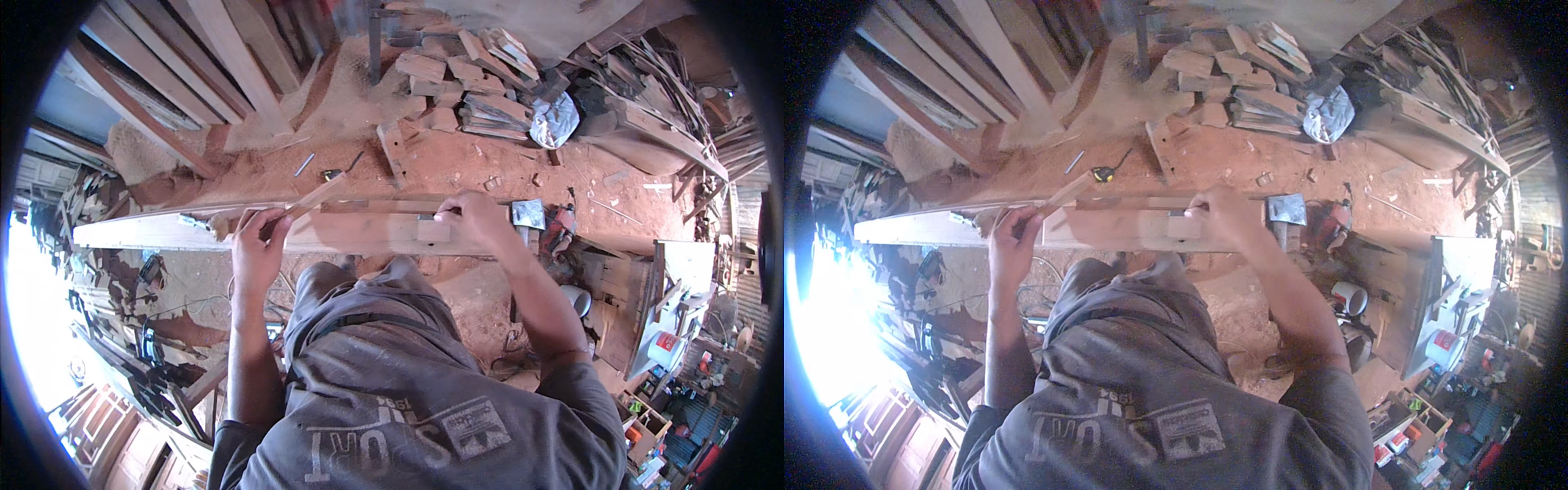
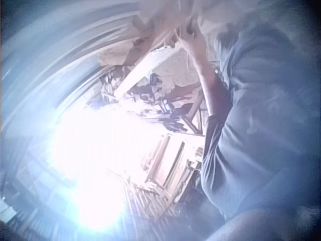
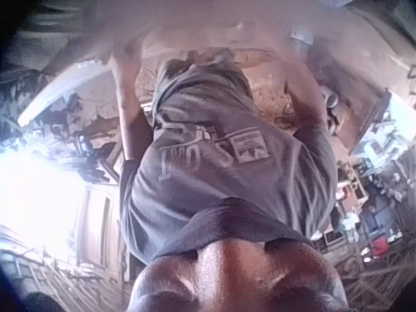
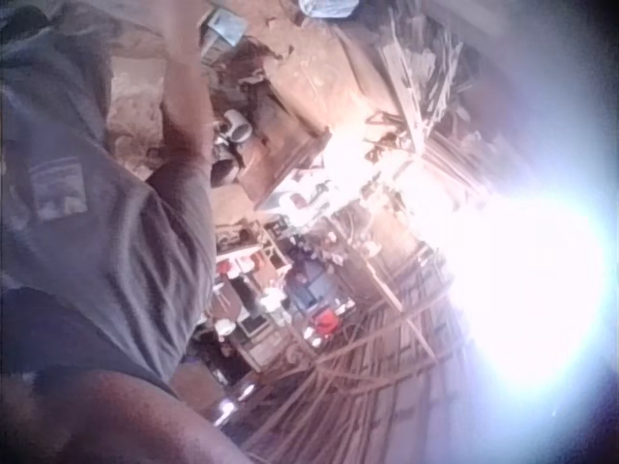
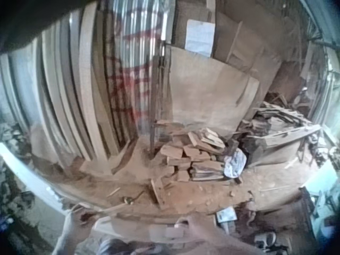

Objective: The person uses a chisel and a brush to carve and clean a small wooden piece on a workbench. They repeatedly chip away material and sweep away sawdust, then briefly use a power sander on the same piece.

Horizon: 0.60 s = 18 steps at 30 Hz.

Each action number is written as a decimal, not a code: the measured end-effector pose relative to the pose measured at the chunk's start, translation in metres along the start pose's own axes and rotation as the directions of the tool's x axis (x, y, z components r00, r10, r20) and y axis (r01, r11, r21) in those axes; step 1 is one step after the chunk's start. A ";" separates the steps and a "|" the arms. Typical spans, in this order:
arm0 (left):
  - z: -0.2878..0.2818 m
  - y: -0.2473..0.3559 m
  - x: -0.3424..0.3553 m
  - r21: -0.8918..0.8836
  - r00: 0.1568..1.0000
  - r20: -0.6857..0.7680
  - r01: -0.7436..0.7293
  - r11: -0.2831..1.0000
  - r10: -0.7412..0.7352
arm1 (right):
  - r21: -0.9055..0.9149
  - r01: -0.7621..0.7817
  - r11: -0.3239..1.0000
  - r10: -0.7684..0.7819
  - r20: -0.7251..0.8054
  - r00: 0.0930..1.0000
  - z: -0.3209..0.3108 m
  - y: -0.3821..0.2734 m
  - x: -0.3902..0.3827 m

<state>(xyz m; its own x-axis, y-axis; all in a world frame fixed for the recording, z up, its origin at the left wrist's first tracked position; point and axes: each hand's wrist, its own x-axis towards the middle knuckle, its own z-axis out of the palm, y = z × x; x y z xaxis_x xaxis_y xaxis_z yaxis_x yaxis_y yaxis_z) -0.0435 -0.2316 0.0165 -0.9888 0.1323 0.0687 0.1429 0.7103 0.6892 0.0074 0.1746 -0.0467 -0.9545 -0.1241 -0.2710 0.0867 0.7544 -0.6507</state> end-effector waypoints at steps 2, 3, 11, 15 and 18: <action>0.003 0.006 0.001 0.028 0.999 0.001 -0.049 0.998 0.049 | 0.012 -0.186 0.983 0.181 0.175 0.968 -0.015 0.000 0.018; 0.002 0.014 0.001 0.002 0.999 0.014 -0.041 0.999 0.041 | -0.006 -0.223 0.975 0.217 0.262 0.940 -0.023 0.003 0.031; -0.005 0.013 -0.011 0.009 0.996 -0.029 -0.088 0.996 0.088 | -0.035 -0.186 0.982 0.180 0.481 0.858 -0.038 0.007 0.054; -0.009 -0.001 -0.027 -0.034 0.996 -0.086 0.027 0.999 -0.030 | -0.081 0.037 0.996 -0.003 0.379 0.926 -0.033 0.012 0.040; -0.020 -0.013 -0.037 -0.024 0.989 -0.126 0.081 0.996 -0.083 | -0.054 0.130 0.990 -0.109 0.287 0.952 -0.027 0.012 0.038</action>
<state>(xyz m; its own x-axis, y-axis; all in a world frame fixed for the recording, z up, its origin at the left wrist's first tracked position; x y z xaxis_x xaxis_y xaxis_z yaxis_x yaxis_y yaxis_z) -0.0092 -0.2599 0.0196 -0.9947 -0.0156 0.1016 0.0615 0.7019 0.7097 -0.0355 0.1968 -0.0457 -0.8359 -0.3857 -0.3905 -0.0538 0.7655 -0.6411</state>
